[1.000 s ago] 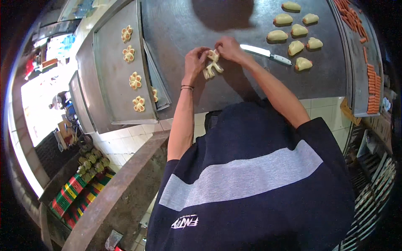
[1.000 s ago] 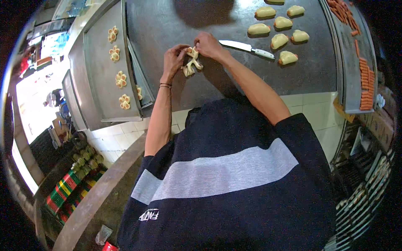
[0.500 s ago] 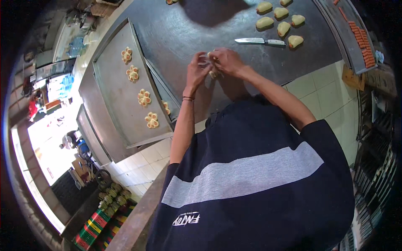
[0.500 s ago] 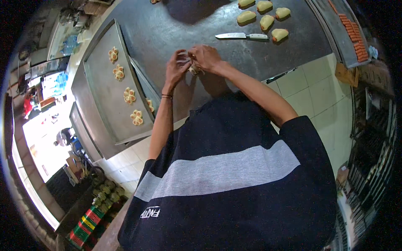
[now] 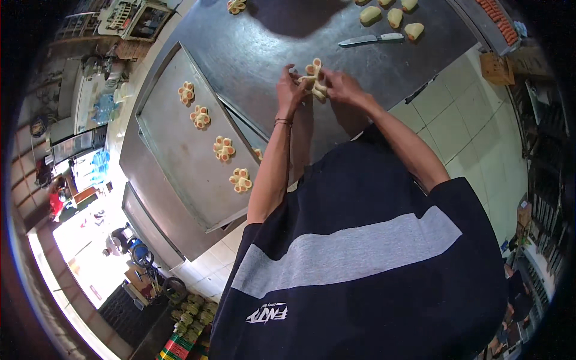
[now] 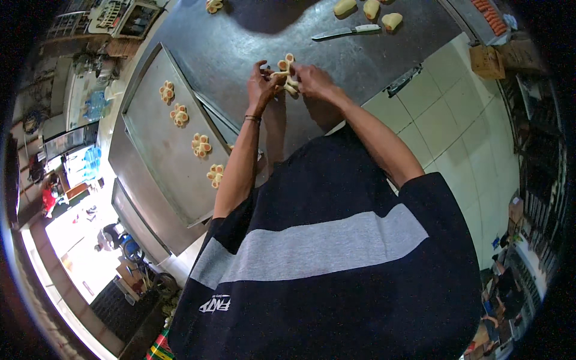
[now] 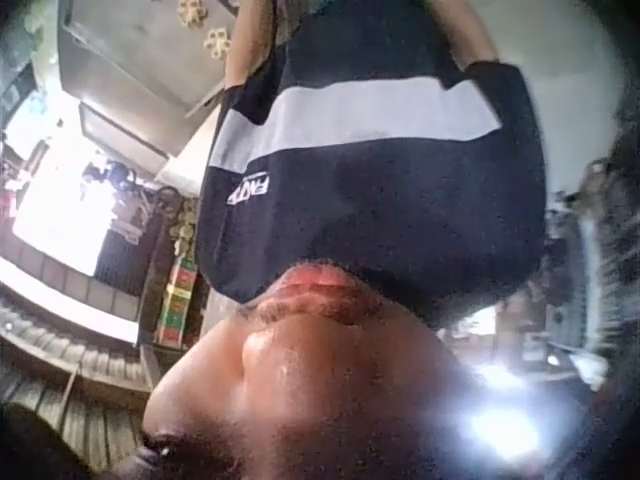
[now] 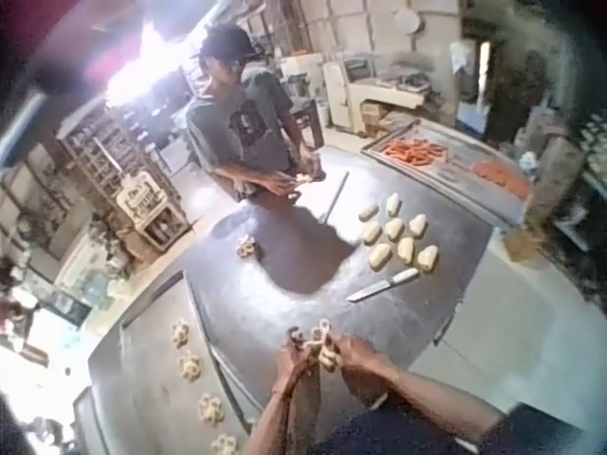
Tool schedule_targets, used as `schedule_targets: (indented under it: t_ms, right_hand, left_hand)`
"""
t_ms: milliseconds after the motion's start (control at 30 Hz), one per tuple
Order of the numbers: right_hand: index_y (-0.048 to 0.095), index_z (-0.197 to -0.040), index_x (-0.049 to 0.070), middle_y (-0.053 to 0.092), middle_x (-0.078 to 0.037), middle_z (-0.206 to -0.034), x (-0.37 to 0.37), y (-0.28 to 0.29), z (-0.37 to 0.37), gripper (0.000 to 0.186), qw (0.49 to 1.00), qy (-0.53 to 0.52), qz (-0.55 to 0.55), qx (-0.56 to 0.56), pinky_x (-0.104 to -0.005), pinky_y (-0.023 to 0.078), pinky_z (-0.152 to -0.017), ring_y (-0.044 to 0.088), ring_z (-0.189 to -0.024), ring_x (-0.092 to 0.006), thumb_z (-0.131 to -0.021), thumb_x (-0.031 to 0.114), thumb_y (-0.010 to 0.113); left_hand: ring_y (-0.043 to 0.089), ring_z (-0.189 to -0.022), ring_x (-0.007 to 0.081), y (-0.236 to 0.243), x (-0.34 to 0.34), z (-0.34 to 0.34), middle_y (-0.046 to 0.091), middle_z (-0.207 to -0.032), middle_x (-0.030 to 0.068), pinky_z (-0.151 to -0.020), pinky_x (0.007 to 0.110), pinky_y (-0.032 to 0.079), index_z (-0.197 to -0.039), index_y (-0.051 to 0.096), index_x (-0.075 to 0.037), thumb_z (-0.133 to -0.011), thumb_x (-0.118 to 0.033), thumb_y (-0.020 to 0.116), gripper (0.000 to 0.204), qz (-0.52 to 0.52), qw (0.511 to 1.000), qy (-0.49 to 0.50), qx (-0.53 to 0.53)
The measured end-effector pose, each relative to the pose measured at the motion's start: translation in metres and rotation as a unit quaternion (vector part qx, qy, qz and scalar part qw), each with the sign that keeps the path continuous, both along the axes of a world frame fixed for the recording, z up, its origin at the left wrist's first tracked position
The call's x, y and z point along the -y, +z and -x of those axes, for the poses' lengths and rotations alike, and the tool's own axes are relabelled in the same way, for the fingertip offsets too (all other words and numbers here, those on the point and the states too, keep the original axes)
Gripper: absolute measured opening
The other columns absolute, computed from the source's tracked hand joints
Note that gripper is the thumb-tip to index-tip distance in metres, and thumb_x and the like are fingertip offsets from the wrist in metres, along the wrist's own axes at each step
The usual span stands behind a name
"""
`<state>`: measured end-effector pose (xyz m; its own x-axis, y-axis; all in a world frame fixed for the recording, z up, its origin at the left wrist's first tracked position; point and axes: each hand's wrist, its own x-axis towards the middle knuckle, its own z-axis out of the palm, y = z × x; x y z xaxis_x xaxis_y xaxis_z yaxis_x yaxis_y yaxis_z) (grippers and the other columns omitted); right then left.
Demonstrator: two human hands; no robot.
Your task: Shaping small portions of dough into decorative flower shapes using a knife and placing them on a baking tray.
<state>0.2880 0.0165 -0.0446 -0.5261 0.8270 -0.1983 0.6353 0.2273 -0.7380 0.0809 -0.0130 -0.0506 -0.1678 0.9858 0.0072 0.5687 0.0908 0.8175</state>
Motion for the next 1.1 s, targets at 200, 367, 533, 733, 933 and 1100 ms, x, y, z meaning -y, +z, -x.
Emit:
schedule_targets:
  t_ms: [200,367,533,733,933,1100]
  right_hand:
    - [0.068,-0.111,0.008,0.074,-0.017,-0.098,-0.059,-0.025,-0.012,0.031,0.991,-0.126,-0.025,-0.037,-0.0488,0.056,-0.081,0.073,-0.094,-0.0381,-0.084,0.021,0.078]
    - [0.076,-0.096,0.007,0.074,-0.017,-0.097,-0.073,-0.060,-0.013,0.019,0.995,-0.035,-0.090,0.004,-0.0465,0.056,-0.088,0.071,-0.096,-0.0364,-0.081,0.020,0.078]
    - [0.074,-0.102,0.003,0.074,-0.021,-0.102,-0.088,-0.044,-0.006,0.022,0.982,-0.090,-0.158,-0.042,-0.0477,0.056,-0.091,0.071,-0.101,-0.0396,-0.090,0.018,0.063]
    - [0.056,-0.127,0.003,0.073,-0.025,-0.097,-0.019,-0.007,0.022,0.041,0.996,-0.075,-0.030,-0.043,-0.0563,0.056,-0.079,0.072,-0.090,-0.0459,-0.090,0.018,0.066]
    - [0.049,-0.127,0.004,0.072,-0.024,-0.094,-0.039,-0.025,-0.004,0.047,0.992,-0.090,0.015,-0.090,-0.0541,0.057,-0.079,0.073,-0.089,-0.0445,-0.088,0.018,0.072]
    - [0.065,-0.109,0.001,0.075,-0.016,-0.094,-0.063,-0.030,-0.030,0.032,0.953,-0.206,0.073,-0.210,-0.0423,0.060,-0.077,0.076,-0.086,-0.0311,-0.083,0.014,0.079]
  left_hand:
    - [0.074,-0.081,0.0304,-0.039,-0.009,-0.008,0.073,-0.088,0.0152,-0.078,0.041,0.059,-0.133,0.058,-0.001,-0.080,-0.016,0.081,0.060,-0.001,1.000,-0.003,0.006]
    - [0.074,-0.084,0.0313,-0.060,-0.003,-0.010,0.074,-0.091,0.0160,-0.078,0.041,0.059,-0.132,0.059,-0.001,-0.084,-0.022,0.082,0.057,-0.021,0.999,-0.005,-0.034]
    - [0.075,-0.087,0.0314,-0.019,-0.009,0.008,0.076,-0.093,0.0179,-0.078,0.041,0.059,-0.127,0.061,0.000,-0.089,-0.027,0.082,0.051,-0.124,0.984,0.047,-0.116]
    - [0.076,-0.085,0.0278,0.001,0.016,0.005,0.077,-0.092,0.0161,-0.077,0.038,0.059,-0.114,0.069,0.000,-0.091,-0.025,0.081,0.036,0.083,0.992,0.019,-0.096]
    - [0.076,-0.084,0.0175,0.006,-0.007,-0.023,0.079,-0.090,0.0127,-0.076,0.033,0.059,-0.104,0.075,0.000,-0.092,-0.023,0.081,0.027,0.091,0.992,-0.033,-0.079]
    - [0.072,-0.081,0.0143,0.007,-0.029,-0.054,0.076,-0.086,0.0080,-0.071,0.029,0.057,-0.096,0.074,0.004,-0.090,-0.014,0.083,0.021,0.086,0.975,0.163,0.124]
